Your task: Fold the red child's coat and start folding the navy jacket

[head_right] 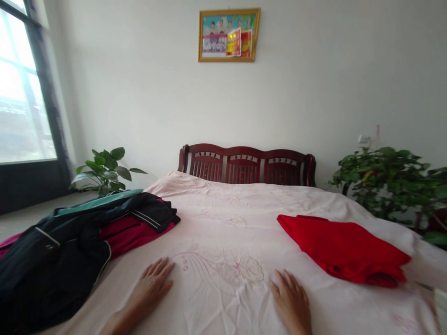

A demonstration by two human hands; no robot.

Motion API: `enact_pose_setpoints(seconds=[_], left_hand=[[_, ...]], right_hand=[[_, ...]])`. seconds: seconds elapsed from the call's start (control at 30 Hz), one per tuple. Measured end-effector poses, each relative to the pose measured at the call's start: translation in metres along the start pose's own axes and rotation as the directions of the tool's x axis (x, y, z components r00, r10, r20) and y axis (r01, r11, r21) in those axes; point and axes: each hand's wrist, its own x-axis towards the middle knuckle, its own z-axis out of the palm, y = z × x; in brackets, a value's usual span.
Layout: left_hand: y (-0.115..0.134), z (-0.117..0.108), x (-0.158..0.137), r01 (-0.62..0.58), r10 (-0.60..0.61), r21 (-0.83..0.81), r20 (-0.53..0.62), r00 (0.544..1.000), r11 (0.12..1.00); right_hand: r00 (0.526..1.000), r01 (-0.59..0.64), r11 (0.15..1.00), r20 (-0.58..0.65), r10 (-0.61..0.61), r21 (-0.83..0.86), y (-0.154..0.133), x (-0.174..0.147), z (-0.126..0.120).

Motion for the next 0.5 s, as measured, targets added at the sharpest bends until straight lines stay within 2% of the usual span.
enact_pose_setpoints(seconds=[0.2, 0.27, 0.33, 0.4, 0.5], left_hand=[[-0.008, 0.013, 0.002, -0.026, 0.018, -0.099, -0.078, 0.997, 0.995], [-0.013, 0.016, 0.005, -0.018, -0.006, -0.156, -0.152, 0.988, 0.988], [-0.021, 0.012, 0.007, 0.004, -0.055, -0.184, -0.272, 0.961, 0.983], [-0.033, -0.002, 0.009, 0.045, -0.109, -0.154, -0.440, 0.891, 0.987], [-0.060, -0.040, 0.006, 0.212, -0.187, -0.045, -0.666, 0.722, 0.976]], right_hand=[[0.999, 0.031, 0.999, -0.025, -0.031, 0.020, 0.001, 0.000, -0.004], [0.999, 0.037, 0.999, -0.035, -0.036, 0.037, 0.001, 0.000, -0.008], [0.998, 0.053, 0.997, -0.038, -0.051, 0.057, 0.001, 0.001, -0.013], [0.995, 0.097, 0.992, -0.041, -0.094, 0.081, 0.001, 0.002, -0.017], [0.990, 0.136, 0.984, -0.046, -0.132, 0.115, 0.003, 0.004, -0.020]])
